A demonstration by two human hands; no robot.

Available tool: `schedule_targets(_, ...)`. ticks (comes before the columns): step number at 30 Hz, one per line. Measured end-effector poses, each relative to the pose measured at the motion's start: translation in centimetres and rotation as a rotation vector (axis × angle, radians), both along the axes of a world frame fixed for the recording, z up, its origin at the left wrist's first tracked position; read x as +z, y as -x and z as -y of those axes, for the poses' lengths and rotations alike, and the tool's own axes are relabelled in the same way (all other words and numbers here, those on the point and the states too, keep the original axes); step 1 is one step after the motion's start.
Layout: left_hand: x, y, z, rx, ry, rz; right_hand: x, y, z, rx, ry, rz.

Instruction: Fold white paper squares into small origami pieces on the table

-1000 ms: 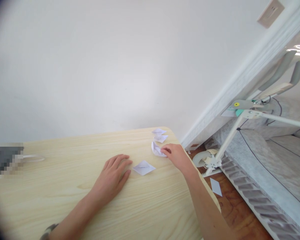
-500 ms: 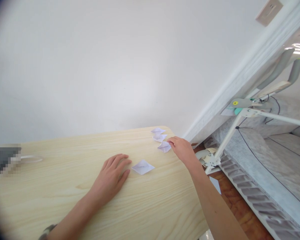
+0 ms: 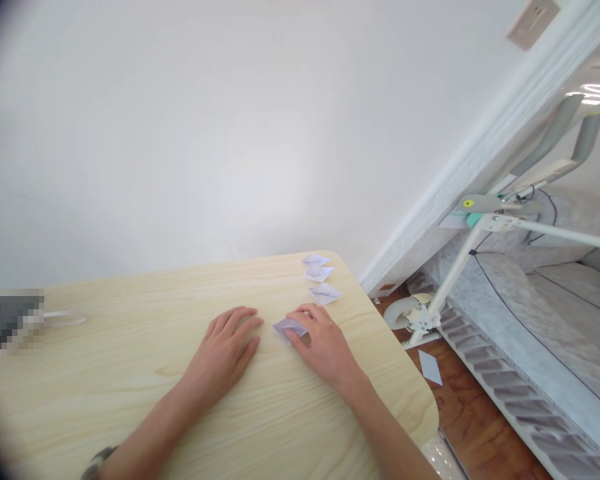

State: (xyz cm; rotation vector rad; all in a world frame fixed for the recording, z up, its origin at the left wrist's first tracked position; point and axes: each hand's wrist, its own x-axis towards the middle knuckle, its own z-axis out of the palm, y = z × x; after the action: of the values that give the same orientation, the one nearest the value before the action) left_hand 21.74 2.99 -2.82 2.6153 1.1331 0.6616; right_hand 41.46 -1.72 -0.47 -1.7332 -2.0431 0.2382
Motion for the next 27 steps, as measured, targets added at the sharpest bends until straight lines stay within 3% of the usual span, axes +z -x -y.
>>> schedule_targets(7,0.1,-0.1,0.0,0.013,-0.010,0.005,-1.0,-5.9,-0.6,-0.057,-0.143,0.182)
schedule_targets(13,0.1,0.0,0.1,0.004,-0.027,-0.008,-1.1,-6.5,-0.6,-0.066,-0.255,0.214)
schedule_targets(16,0.1,0.5,0.4,0.009,-0.038,-0.029,-0.6,-5.0,-0.3,-0.100,-0.318,0.196)
schedule_targets(20,0.2,2.7,0.8,0.017,-0.065,-0.080,0.5,-0.6,0.2,-0.102,-0.336,0.142)
schedule_targets(23,0.4,5.6,1.1,0.066,-0.107,-0.125,0.7,3.7,0.1,0.047,-0.249,0.075)
schedule_targets(27,1.0,10.1,1.3,0.184,-0.102,-0.194,-0.5,9.3,-1.0,0.245,-0.120,0.010)
